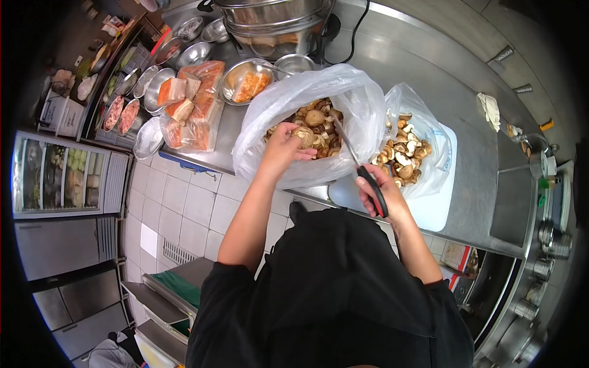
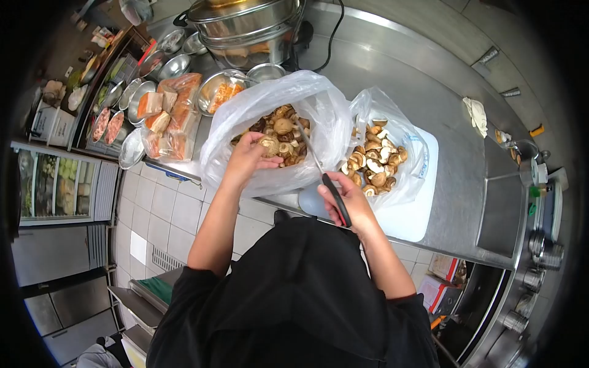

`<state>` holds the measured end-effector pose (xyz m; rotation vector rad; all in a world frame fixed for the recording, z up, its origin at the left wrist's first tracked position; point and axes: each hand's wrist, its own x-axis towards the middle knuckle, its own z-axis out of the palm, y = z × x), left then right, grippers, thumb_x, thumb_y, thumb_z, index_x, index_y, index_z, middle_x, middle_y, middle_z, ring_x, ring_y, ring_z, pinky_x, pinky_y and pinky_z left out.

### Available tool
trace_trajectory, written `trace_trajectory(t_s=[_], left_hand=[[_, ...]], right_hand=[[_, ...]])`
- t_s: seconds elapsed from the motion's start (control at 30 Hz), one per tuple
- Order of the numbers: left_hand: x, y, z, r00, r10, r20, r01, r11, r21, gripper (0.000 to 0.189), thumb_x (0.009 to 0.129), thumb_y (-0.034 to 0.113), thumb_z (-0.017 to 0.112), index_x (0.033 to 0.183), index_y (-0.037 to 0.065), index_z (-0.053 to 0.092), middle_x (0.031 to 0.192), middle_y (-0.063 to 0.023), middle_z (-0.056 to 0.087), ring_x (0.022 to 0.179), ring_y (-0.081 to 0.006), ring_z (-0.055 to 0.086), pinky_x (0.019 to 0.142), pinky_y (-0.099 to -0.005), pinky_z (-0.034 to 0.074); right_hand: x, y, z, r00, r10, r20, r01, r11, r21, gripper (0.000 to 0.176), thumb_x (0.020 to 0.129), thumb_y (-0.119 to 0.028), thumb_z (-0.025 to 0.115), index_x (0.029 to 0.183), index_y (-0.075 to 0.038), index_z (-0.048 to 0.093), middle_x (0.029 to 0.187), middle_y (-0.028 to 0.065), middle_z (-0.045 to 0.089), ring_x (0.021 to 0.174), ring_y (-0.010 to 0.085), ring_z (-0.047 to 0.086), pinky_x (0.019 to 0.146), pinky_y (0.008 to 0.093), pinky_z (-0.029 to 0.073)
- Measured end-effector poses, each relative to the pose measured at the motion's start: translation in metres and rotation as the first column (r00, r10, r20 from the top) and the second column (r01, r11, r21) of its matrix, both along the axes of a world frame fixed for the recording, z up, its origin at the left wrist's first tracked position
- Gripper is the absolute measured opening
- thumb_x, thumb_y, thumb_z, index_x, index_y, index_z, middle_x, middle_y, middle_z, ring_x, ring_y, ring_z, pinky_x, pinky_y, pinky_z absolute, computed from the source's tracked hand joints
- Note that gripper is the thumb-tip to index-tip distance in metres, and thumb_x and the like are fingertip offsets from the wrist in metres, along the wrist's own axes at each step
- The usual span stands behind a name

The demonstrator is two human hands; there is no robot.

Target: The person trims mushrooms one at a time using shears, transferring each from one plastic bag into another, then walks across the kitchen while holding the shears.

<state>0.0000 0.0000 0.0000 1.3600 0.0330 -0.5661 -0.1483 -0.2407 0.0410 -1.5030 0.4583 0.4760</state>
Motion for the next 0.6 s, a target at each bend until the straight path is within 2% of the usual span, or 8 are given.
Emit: trace_trajectory(t_s=[0.1,0.17,0.2,0.3,0.4,0.43,0.5,0.6], left_hand=[[0.001,0.010,0.004,1.000,0.009,0.005,-0.009,1.000,0.026,0.047,0.094,0.005,0.052,0.139,0.001,0.039,0.111,-0.0187,0.064,0.092,-0.0335,0.073,0.073,-0.0366,0.062],[-0.003,0.009,0.004,0.995,-0.007,0.097,0.006,1.000,0.004,0.041,0.094,0.003,0.051,0.134,-0.001,0.047,0.111,-0.0175,0.064,0.088,-0.0304,0.073,0.074,-0.0356,0.062],[-0.005,0.008,0.007,0.996,-0.007,0.093,0.007,1.000,-0.001,0.041,0.094,0.003,0.051,0.134,-0.001,0.047,0.111,-0.0175,0.064,0.088,-0.0304,0.073,0.074,-0.0356,0.062],[-0.005,0.011,0.018,0.993,0.010,0.122,-0.008,1.000,-0.017,0.039,0.093,0.001,0.050,0.132,-0.001,0.053,0.112,-0.0157,0.064,0.087,-0.0270,0.072,0.076,-0.0343,0.061],[-0.011,0.012,0.020,0.985,-0.055,0.164,0.061,0.998,-0.032,0.041,0.093,-0.001,0.049,0.133,0.001,0.056,0.114,-0.0138,0.065,0.089,-0.0245,0.071,0.079,-0.0329,0.059],[-0.012,0.012,0.019,0.974,-0.107,0.200,0.115,0.993,-0.024,0.041,0.092,-0.002,0.048,0.132,0.002,0.057,0.116,-0.0135,0.065,0.090,-0.0238,0.071,0.079,-0.0329,0.059],[-0.011,0.009,0.020,0.957,-0.163,0.241,0.171,0.985,-0.015,0.041,0.092,-0.003,0.048,0.132,0.002,0.058,0.118,-0.0132,0.064,0.091,-0.0231,0.070,0.080,-0.0328,0.059],[-0.014,0.006,0.024,0.964,-0.166,0.207,0.177,0.983,-0.038,0.042,0.092,-0.003,0.048,0.132,0.001,0.058,0.123,-0.0141,0.063,0.093,-0.0230,0.070,0.081,-0.0335,0.059]], right_hand=[[-0.001,-0.001,0.001,1.000,-0.004,-0.030,0.007,0.996,0.086,0.057,0.089,-0.029,0.079,0.138,-0.012,0.054,0.066,0.0001,0.057,0.057,0.0093,0.057,0.057,0.0258,0.049],[-0.012,-0.004,-0.005,0.971,0.206,0.121,-0.180,0.964,-0.196,0.057,0.089,-0.027,0.079,0.137,-0.010,0.053,0.066,-0.0019,0.058,0.059,0.0084,0.057,0.061,0.0260,0.047],[-0.016,-0.005,-0.004,0.972,0.206,0.117,-0.180,0.963,-0.200,0.057,0.089,-0.027,0.079,0.137,-0.010,0.053,0.066,-0.0019,0.058,0.059,0.0084,0.057,0.061,0.0260,0.047],[-0.018,-0.004,-0.004,0.912,0.277,0.304,-0.144,0.907,-0.396,0.062,0.086,-0.031,0.080,0.137,-0.010,0.053,0.098,0.0078,0.068,0.087,0.0206,0.065,0.082,0.0318,0.051],[-0.018,-0.004,0.007,0.902,0.352,0.248,-0.216,0.868,-0.447,0.063,0.085,-0.035,0.079,0.138,-0.012,0.052,0.110,0.0102,0.068,0.099,0.0246,0.065,0.090,0.0340,0.049],[-0.018,-0.003,0.008,0.904,0.350,0.248,-0.215,0.869,-0.445,0.063,0.085,-0.035,0.079,0.138,-0.012,0.052,0.110,0.0102,0.068,0.099,0.0246,0.065,0.090,0.0340,0.049],[-0.016,-0.002,0.007,0.898,0.370,0.240,-0.244,0.870,-0.429,0.060,0.087,-0.027,0.079,0.139,-0.012,0.052,0.099,0.0027,0.062,0.086,0.0111,0.056,0.080,0.0274,0.047],[-0.016,-0.002,0.011,0.923,0.321,0.211,-0.242,0.913,-0.329,0.059,0.087,-0.028,0.079,0.138,-0.012,0.053,0.092,0.0013,0.062,0.082,0.0104,0.055,0.077,0.0268,0.046]])
